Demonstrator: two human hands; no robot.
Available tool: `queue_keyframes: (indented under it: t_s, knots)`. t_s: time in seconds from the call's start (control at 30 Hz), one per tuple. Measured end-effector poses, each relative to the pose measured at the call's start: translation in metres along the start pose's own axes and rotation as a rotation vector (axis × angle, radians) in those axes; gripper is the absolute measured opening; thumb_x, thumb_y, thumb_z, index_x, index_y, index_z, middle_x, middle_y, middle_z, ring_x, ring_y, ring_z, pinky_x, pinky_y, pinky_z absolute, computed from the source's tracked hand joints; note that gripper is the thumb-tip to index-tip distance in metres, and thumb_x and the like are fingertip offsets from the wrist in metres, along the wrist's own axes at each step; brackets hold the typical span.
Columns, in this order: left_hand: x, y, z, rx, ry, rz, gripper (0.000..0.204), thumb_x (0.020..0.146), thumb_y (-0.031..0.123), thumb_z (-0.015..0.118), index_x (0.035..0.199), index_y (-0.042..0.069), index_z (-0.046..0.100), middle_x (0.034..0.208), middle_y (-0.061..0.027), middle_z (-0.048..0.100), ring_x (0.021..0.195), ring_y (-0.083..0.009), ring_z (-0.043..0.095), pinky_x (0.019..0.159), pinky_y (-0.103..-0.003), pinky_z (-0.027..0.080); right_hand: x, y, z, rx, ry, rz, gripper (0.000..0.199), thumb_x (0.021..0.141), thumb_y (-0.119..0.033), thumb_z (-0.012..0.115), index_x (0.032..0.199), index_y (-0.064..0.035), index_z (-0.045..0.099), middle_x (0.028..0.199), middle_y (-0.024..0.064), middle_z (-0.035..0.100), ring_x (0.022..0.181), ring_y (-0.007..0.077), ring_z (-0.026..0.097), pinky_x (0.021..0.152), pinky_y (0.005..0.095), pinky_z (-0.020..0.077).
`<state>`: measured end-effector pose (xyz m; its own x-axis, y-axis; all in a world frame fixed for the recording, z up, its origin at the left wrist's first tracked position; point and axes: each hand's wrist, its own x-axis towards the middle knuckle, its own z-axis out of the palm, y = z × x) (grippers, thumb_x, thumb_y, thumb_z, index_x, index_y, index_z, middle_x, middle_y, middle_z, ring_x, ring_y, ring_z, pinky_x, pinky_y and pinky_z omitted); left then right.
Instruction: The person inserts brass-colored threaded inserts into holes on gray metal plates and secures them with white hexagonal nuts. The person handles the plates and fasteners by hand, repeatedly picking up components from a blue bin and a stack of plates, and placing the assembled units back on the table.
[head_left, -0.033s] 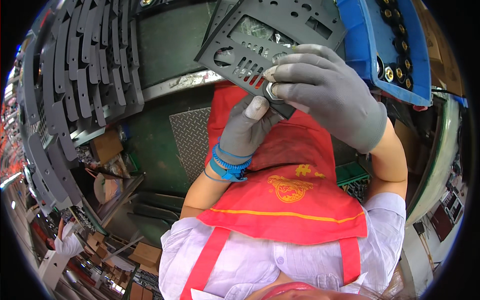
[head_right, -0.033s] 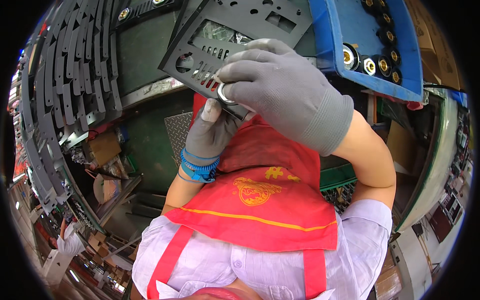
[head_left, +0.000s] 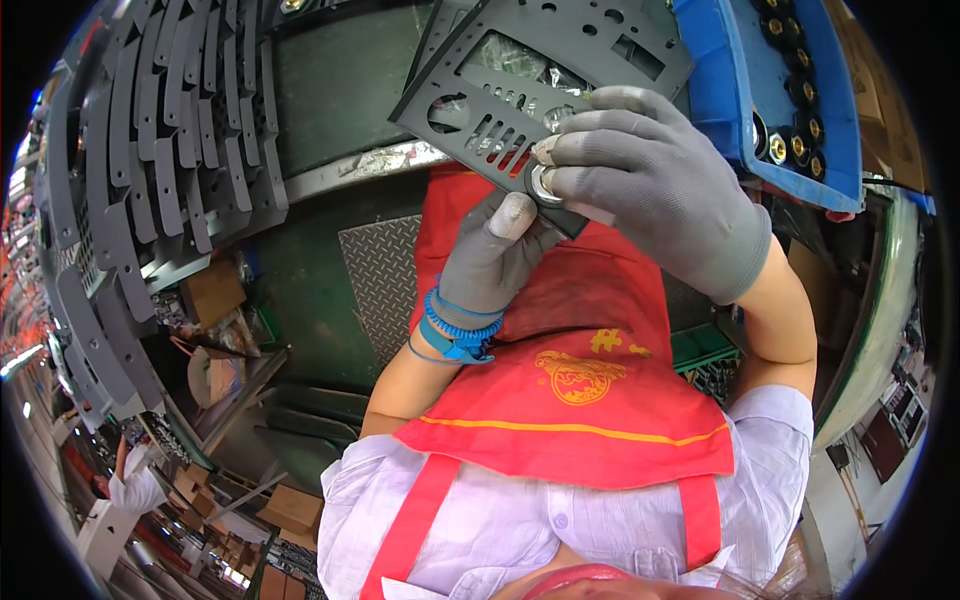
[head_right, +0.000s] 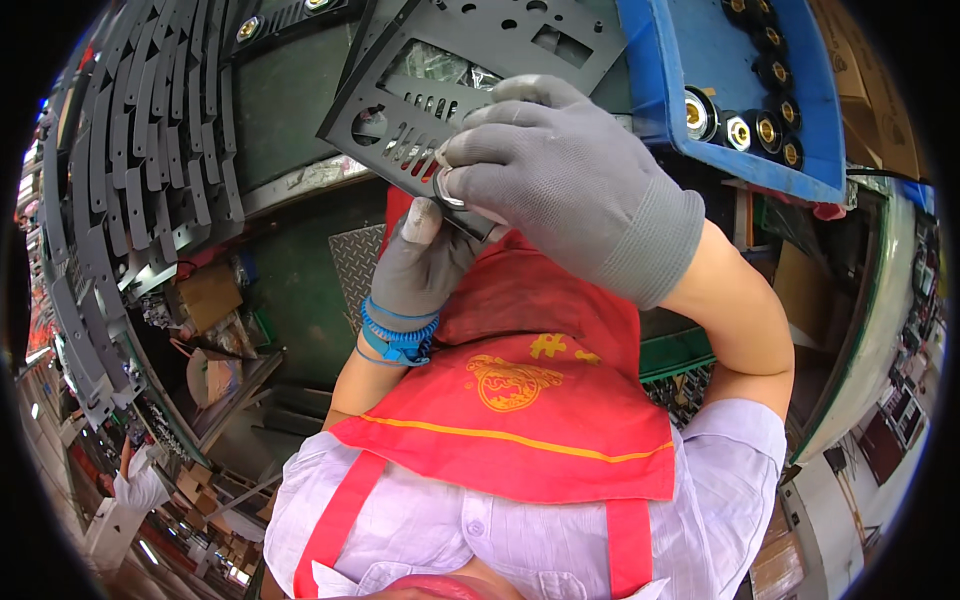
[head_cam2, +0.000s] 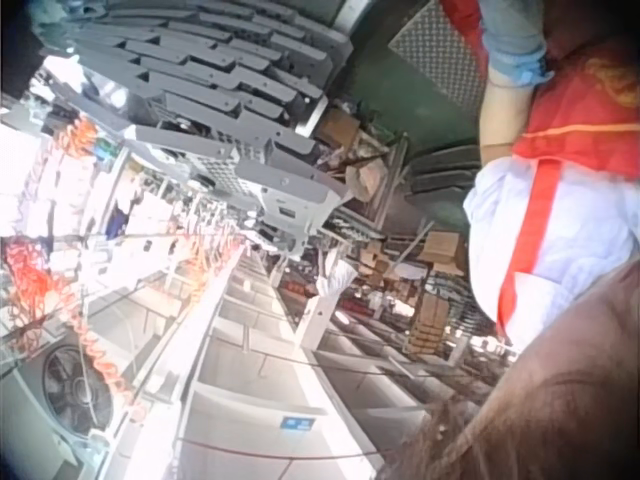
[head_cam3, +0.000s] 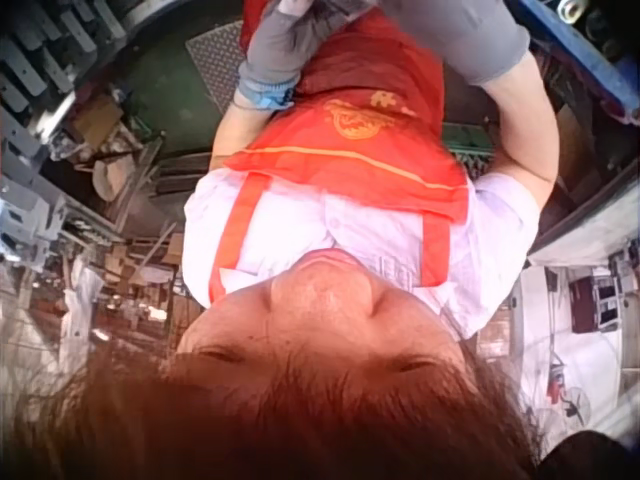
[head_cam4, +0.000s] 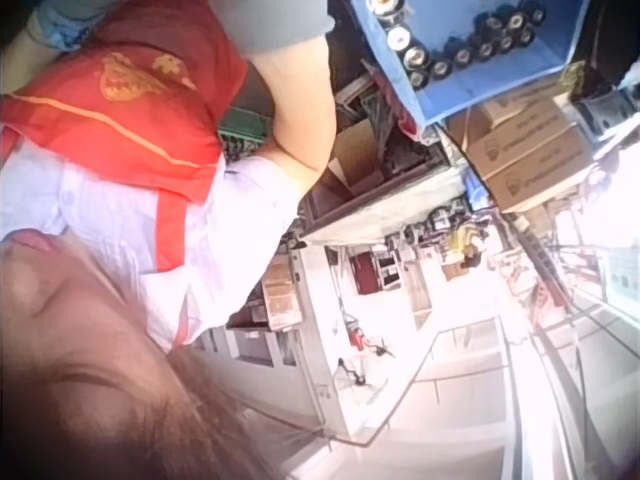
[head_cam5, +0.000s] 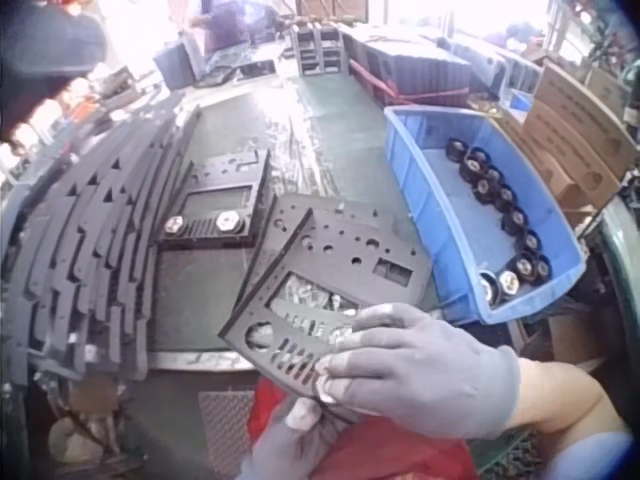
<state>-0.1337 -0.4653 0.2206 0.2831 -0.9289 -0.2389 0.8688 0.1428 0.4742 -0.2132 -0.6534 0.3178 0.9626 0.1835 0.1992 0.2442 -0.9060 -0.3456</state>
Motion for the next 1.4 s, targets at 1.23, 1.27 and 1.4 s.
queue_keyframes:
  t_s: [1.23, 1.27, 1.4]
  knots:
    - [0.000, -0.006, 0.002, 0.003, 0.025, 0.049, 0.065, 0.096, 0.039, 0.062, 0.142, -0.001, 0.039, 0.138, -0.0146, 0.051, 0.131, -0.0279, 0.049, 0.112, -0.045, 0.040, -0.005, 0.007, 0.003, 0.063, 0.218, 0.048, 0.035, 0.091, -0.042, 0.061, 0.082, -0.0081, 0.064, 0.101, 0.0081, 0.066, 0.094, 0.0265, 0.062, 0.096, 0.0428, 0.0408]
    - [0.000, -0.005, 0.003, 0.000, 0.034, 0.049, 0.065, 0.096, 0.039, 0.062, 0.142, -0.001, 0.039, 0.139, -0.0146, 0.050, 0.131, -0.0282, 0.049, 0.112, -0.046, 0.040, -0.005, 0.007, 0.003, 0.132, 0.191, 0.026, 0.035, 0.092, -0.039, 0.060, 0.074, -0.0087, 0.061, 0.102, 0.0095, 0.066, 0.094, 0.0270, 0.061, 0.100, 0.0430, 0.0390]
    - [0.001, -0.003, 0.005, -0.015, 0.053, 0.044, 0.062, 0.097, 0.035, 0.060, 0.143, 0.001, 0.038, 0.143, -0.0143, 0.047, 0.132, -0.0288, 0.049, 0.113, -0.047, 0.039, -0.005, 0.007, -0.014, 0.165, 0.213, -0.031, 0.024, 0.090, -0.024, 0.058, 0.072, -0.0080, 0.057, 0.104, 0.0095, 0.067, 0.101, 0.0289, 0.062, 0.102, 0.0494, 0.0398]
